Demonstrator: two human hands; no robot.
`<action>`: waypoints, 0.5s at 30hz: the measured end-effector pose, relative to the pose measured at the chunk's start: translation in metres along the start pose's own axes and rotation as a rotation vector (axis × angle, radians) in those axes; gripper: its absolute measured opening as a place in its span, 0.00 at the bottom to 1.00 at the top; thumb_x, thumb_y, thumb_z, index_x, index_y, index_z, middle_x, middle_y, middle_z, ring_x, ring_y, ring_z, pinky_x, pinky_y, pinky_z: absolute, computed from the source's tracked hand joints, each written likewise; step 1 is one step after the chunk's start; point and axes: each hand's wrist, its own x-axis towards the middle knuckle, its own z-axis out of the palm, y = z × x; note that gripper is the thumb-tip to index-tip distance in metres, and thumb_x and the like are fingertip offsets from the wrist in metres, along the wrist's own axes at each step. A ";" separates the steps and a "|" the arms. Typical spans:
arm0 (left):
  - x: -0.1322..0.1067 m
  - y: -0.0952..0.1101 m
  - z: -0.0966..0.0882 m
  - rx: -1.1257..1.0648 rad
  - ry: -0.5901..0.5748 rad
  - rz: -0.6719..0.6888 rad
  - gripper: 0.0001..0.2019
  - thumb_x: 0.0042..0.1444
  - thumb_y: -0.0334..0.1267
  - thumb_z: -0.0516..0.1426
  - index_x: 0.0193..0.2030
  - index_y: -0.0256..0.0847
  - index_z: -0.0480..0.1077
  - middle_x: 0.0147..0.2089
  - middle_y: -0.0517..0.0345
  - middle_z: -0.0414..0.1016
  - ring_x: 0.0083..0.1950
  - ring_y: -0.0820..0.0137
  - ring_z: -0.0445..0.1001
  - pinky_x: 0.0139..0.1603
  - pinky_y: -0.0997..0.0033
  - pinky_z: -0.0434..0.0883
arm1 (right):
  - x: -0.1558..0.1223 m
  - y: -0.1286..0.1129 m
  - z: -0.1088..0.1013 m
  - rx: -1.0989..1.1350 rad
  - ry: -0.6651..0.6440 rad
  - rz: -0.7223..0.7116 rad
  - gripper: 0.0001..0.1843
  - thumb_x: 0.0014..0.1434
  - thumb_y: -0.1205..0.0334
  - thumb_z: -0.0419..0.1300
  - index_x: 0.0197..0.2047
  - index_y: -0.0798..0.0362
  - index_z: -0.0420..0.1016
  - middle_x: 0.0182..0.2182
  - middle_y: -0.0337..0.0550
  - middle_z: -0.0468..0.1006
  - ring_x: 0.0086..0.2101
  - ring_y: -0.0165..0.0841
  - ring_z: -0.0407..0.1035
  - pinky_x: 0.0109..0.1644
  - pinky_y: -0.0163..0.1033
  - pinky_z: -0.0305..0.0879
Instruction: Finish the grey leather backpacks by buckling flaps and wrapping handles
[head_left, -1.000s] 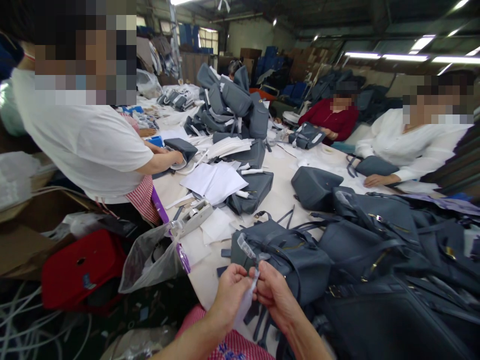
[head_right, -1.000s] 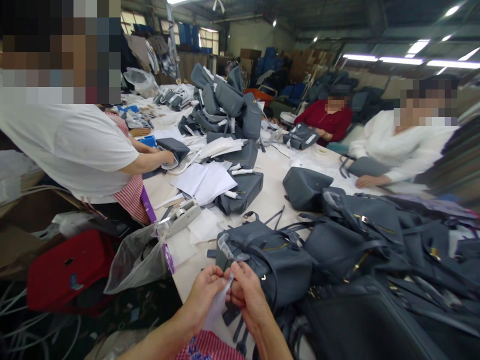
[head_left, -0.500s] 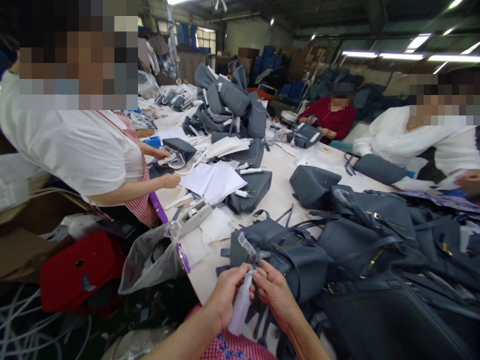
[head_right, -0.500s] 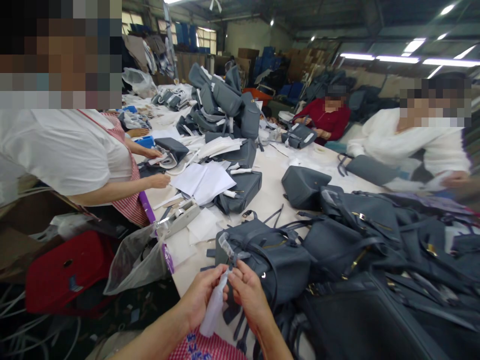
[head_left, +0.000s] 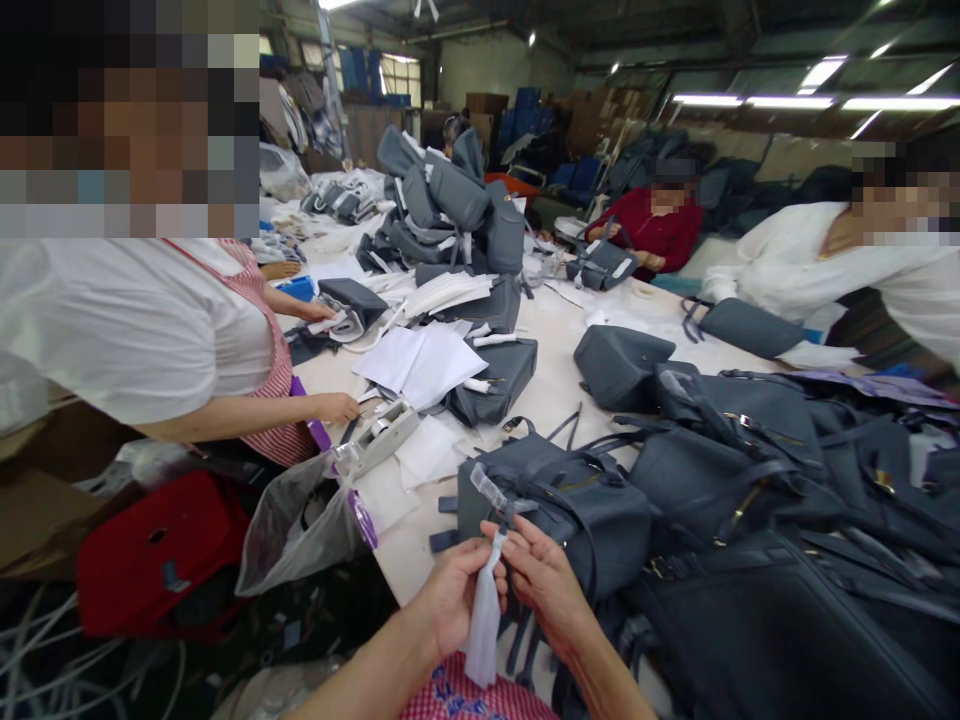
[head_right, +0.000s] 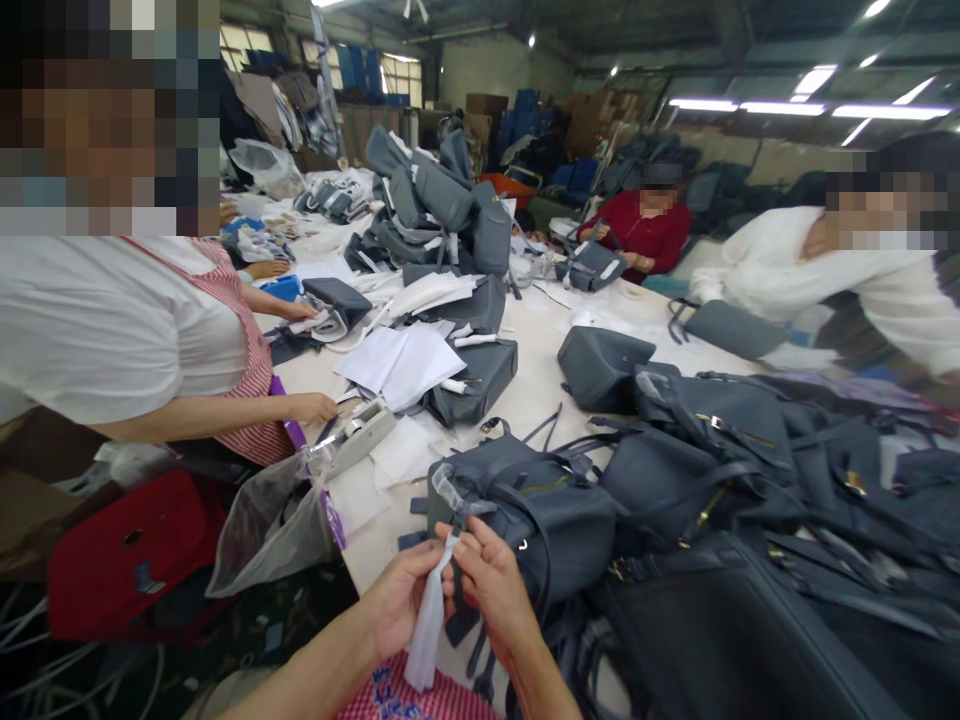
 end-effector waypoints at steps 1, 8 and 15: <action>-0.001 -0.001 0.001 0.007 0.022 0.052 0.10 0.50 0.37 0.63 0.31 0.39 0.65 0.20 0.65 0.69 0.20 0.76 0.68 0.25 0.77 0.64 | 0.000 0.001 0.001 0.000 -0.007 -0.003 0.28 0.42 0.53 0.73 0.45 0.52 0.72 0.37 0.46 0.81 0.13 0.13 0.42 0.15 0.26 0.37; -0.016 0.001 0.007 0.286 0.080 0.383 0.15 0.45 0.46 0.64 0.32 0.38 0.67 0.23 0.63 0.71 0.23 0.75 0.68 0.27 0.76 0.63 | -0.001 0.003 0.005 -0.026 0.002 -0.031 0.28 0.43 0.50 0.72 0.46 0.53 0.74 0.33 0.43 0.81 0.13 0.14 0.44 0.15 0.26 0.39; -0.011 0.000 0.006 0.296 0.047 0.289 0.22 0.38 0.52 0.67 0.26 0.39 0.63 0.18 0.68 0.64 0.18 0.79 0.59 0.22 0.78 0.54 | 0.009 0.014 0.005 -0.112 0.090 -0.148 0.31 0.38 0.51 0.74 0.45 0.52 0.74 0.29 0.40 0.82 0.19 0.26 0.65 0.22 0.31 0.62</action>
